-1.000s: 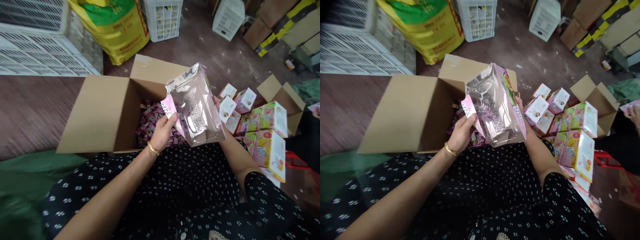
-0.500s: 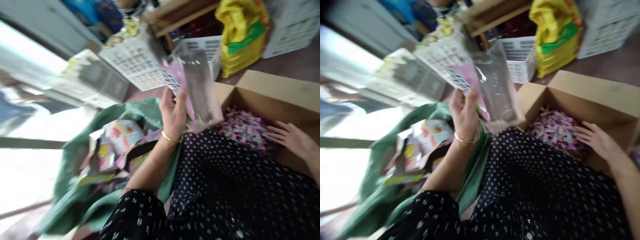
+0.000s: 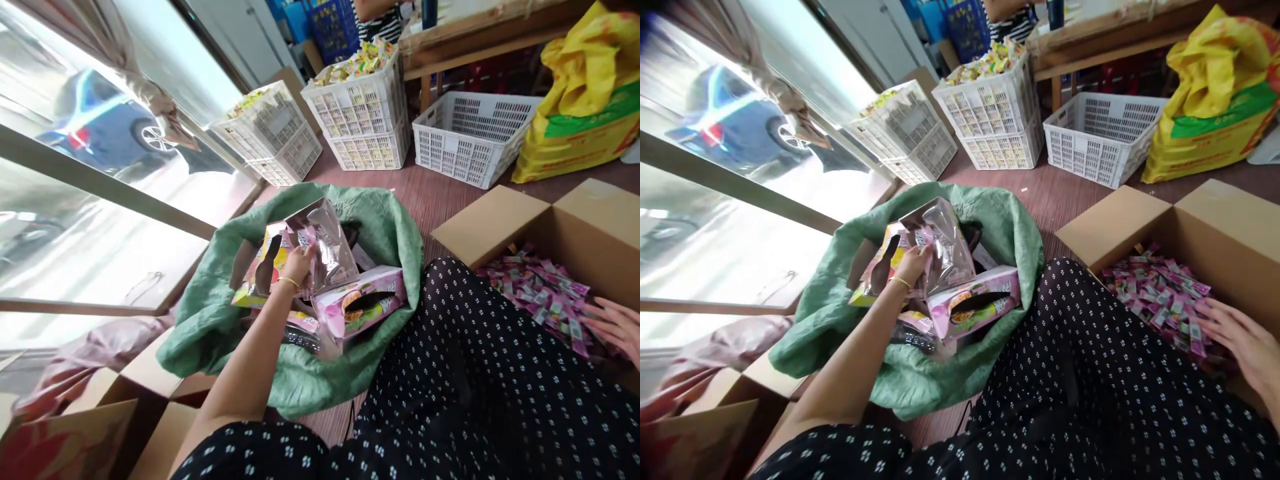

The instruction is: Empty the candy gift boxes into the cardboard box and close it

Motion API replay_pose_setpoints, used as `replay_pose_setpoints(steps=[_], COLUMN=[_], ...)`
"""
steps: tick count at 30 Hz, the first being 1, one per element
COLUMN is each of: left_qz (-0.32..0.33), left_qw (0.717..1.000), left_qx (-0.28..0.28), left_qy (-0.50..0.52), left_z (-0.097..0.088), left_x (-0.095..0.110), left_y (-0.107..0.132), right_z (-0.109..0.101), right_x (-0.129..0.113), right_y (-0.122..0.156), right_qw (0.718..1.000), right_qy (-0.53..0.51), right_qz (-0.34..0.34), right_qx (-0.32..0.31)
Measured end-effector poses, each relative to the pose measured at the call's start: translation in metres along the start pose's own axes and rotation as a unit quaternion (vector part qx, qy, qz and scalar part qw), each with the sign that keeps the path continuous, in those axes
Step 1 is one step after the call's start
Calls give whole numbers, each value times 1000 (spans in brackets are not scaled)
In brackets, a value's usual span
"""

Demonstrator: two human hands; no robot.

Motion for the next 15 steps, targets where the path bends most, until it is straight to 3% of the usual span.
replay_pose_setpoints(steps=[2,4,6,7,9,11,13,15], left_qz=[-8,-15,-4,15,62,84,68,47], left_qw=[1000,998,994,990,981,984,996,997], left_qx=[12,26,65,93,134,105,16,-57], left_qy=[28,52,83,101,126,116,63,-16], left_z=[6,5,-4,-10,-22,-26,-17,-2], left_x=[0,-1,-6,-10,-22,-35,-44,-46], left_y=[4,9,19,25,41,54,59,54], right_z=[51,121,202,242,311,364,394,401], right_x=[-74,-153,-221,-248,-280,-290,-290,-299], right_y=[18,38,56,63,66,58,45,37], right_qw=[995,975,933,905,856,821,807,815], right_qy=[-17,16,125,181,296,394,450,442], right_qz=[-90,-196,-301,-355,-409,-403,-370,-367], right_qx=[-42,-100,-153,-147,-105,-94,-98,-75])
Point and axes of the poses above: each hand's wrist, its own y-axis away from the middle knuckle, its own z-axis out of the palm, x = y × z, the point moved 3 cm from there along -y, towards the middle knuckle, and after that the axes turned 10 degrees about y, right-handed, at the moved point
